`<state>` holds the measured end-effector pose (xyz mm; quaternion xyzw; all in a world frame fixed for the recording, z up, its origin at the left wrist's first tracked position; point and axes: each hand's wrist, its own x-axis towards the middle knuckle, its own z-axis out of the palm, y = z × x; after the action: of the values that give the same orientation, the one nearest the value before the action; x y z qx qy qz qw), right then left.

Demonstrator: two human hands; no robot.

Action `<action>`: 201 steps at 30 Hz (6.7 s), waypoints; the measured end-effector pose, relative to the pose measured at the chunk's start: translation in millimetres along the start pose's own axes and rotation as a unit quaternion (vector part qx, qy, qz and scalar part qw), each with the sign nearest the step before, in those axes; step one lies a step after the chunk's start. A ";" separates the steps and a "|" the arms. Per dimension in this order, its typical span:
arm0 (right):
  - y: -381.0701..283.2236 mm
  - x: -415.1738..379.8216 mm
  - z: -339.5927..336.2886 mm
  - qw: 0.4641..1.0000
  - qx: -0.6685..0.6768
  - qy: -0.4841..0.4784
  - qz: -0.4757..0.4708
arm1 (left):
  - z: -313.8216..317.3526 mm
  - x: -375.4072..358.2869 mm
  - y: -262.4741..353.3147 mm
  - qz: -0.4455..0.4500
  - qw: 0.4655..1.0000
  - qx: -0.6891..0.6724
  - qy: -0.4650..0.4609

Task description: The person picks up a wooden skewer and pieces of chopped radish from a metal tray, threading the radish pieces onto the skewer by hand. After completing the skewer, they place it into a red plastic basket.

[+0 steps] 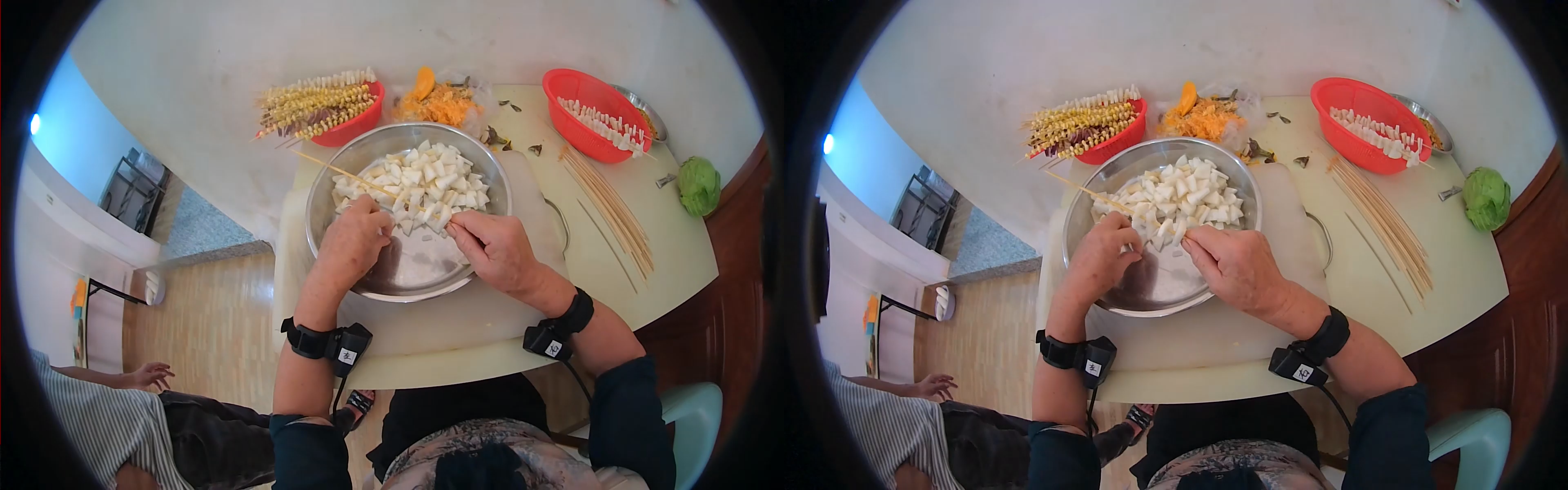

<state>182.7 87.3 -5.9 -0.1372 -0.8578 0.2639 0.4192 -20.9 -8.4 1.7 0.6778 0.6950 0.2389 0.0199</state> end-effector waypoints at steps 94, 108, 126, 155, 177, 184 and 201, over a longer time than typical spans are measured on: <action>-1.6 0.6 -1.9 0.999 -0.040 -0.023 -0.020 | -1.7 6.7 16.6 -0.110 0.883 -0.382 0.250; -3.8 2.0 -1.8 1.000 -0.021 -0.002 0.007 | -12.0 7.5 24.9 -0.113 0.873 -0.423 0.213; -3.5 1.6 -0.6 0.999 0.024 0.013 0.043 | -1.7 0.6 1.8 -0.016 0.999 0.050 -0.013; -15.2 5.1 -9.9 0.999 -0.014 0.004 -0.033 | -36.9 0.8 -48.4 -0.150 0.785 -0.539 0.267; -14.0 3.4 -6.5 0.998 -0.048 -0.022 -0.034 | -34.7 3.2 -57.2 -0.141 0.707 -0.550 0.421; -14.4 4.0 -7.8 0.997 -0.053 -0.036 -0.035 | -32.9 4.3 -55.6 -0.122 0.716 -0.525 0.443; -12.7 2.4 -8.0 0.996 -0.066 -0.042 -0.043 | -28.6 4.3 -56.2 -0.112 0.751 -0.471 0.449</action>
<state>187.4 80.6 7.0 -0.1165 -0.8952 0.1943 0.3837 -83.8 -11.1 8.1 0.3149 0.4943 0.8087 0.0491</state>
